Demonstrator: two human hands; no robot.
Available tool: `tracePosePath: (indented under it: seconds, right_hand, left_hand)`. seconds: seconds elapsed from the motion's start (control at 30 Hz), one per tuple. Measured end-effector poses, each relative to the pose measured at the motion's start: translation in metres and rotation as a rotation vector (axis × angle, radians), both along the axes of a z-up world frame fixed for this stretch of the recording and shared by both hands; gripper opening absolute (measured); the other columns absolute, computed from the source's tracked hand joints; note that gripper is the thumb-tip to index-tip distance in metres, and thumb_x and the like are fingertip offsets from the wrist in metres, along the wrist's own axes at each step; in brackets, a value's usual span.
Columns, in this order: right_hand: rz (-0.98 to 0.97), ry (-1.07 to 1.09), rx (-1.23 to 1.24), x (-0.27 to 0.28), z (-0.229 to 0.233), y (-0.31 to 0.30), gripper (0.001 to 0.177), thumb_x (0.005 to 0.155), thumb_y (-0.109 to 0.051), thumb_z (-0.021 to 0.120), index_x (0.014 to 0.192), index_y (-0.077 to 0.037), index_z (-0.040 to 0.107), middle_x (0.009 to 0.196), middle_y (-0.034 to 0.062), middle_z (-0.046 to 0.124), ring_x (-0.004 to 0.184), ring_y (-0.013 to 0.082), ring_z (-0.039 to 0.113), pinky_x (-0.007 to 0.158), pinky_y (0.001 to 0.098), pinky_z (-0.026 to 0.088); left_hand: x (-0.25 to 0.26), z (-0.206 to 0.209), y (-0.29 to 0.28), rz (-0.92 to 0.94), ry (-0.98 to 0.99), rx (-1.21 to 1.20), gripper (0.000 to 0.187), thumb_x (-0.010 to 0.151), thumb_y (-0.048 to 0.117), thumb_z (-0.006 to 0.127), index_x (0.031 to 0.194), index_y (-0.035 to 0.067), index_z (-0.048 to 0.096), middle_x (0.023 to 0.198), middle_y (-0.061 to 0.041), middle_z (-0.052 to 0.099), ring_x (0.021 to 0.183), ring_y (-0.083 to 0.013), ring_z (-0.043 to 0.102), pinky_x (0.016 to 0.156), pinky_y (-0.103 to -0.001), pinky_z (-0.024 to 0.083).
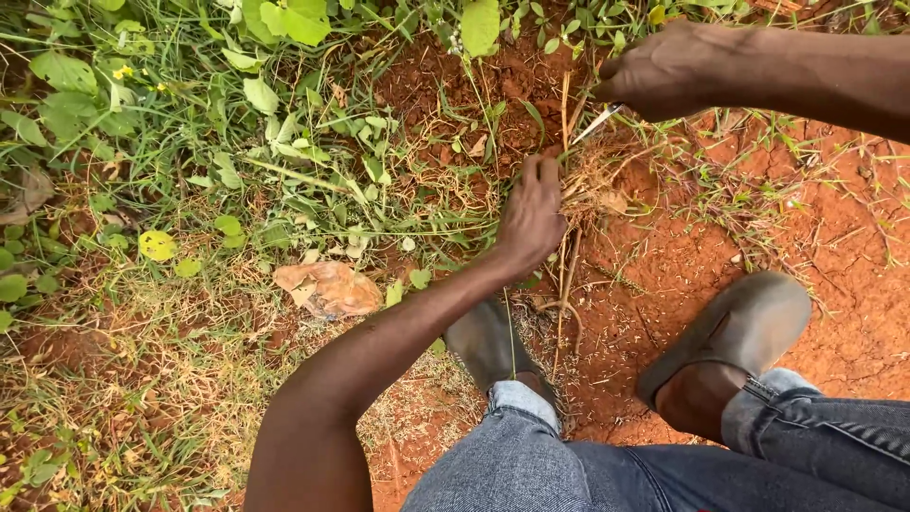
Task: The person pulls plants and weeds from the soil by hand and with small scissors.
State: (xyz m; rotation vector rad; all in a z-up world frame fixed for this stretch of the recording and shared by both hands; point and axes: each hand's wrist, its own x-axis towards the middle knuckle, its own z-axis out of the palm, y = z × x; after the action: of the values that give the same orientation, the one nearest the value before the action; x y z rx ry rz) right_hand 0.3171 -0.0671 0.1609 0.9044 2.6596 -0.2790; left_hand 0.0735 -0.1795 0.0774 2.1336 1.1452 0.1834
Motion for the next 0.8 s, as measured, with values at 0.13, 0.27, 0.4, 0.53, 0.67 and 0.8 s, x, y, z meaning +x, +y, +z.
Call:
tracePosePath:
  seconds: [0.13,0.27,0.4,0.53,0.67,0.8]
  right_hand:
    - [-0.056,-0.107,-0.139,-0.012,-0.002,-0.002,0.029,0.097,-0.006,0.053,0.119,-0.015,0.069,0.089,0.01,0.073,0.069,0.0208,0.072,0.051,0.0321,0.058]
    - [-0.092,-0.169,-0.149,-0.008,-0.007,-0.003,0.02,0.101,-0.006,0.049,0.088,-0.008,0.064,0.059,0.0089,0.061,0.047,0.0156,0.058,0.043,0.0279,0.052]
    - [-0.24,-0.199,-0.216,0.005,-0.031,0.003,0.027,0.103,-0.008,0.047,0.081,-0.007,0.061,0.053,0.0051,0.056,0.042,0.0139,0.052,0.033,0.0326,0.045]
    - [-0.407,-0.236,-0.267,0.014,-0.028,0.01,0.024,0.101,-0.015,0.053,0.084,-0.004,0.065,0.054,0.0083,0.058,0.043,0.0167,0.053,0.035,0.0385,0.046]
    - [-0.569,-0.063,-0.278,0.038,-0.061,0.016,0.031,0.094,-0.034,0.063,0.089,-0.005,0.074,0.058,0.0097,0.057,0.048,0.0211,0.055,0.057,0.0473,0.052]
    - [-0.667,-0.231,-0.396,0.037,-0.064,0.017,0.048,0.108,-0.045,0.053,0.09,-0.004,0.071,0.059,0.0118,0.062,0.05,0.0214,0.054,0.056,0.0468,0.057]
  left_hand:
    - [-0.002,0.0,0.006,0.12,-0.095,-0.054,0.075,0.071,-0.018,0.054,0.145,-0.011,0.039,0.114,-0.03,0.058,0.083,-0.0309,0.067,0.063,-0.04,0.063]
    - [-0.006,0.028,0.017,0.07,0.025,-0.294,0.052,0.086,-0.002,0.065,0.135,-0.004,0.047,0.084,-0.017,0.065,0.072,-0.0258,0.066,0.057,-0.042,0.058]
    - [-0.003,0.003,0.001,-0.005,-0.064,0.107,0.066,0.072,-0.013,0.063,0.137,-0.011,0.049,0.086,-0.017,0.065,0.074,-0.0246,0.063,0.061,-0.039,0.06]
    - [0.004,0.005,-0.003,-0.112,0.011,0.085,0.04,0.074,-0.006,0.065,0.113,-0.004,0.056,0.093,-0.016,0.064,0.08,-0.0235,0.064,0.063,-0.037,0.06]
    - [0.006,0.036,-0.011,-0.169,-0.072,-0.095,0.056,0.087,0.028,0.08,0.126,-0.005,0.057,0.095,-0.017,0.063,0.082,-0.0271,0.063,0.058,-0.04,0.059]
    - [0.016,0.023,-0.044,-0.501,-0.027,0.004,0.019,0.095,-0.007,0.06,0.11,0.003,0.064,0.097,-0.01,0.066,0.091,-0.0218,0.066,0.071,-0.033,0.063]
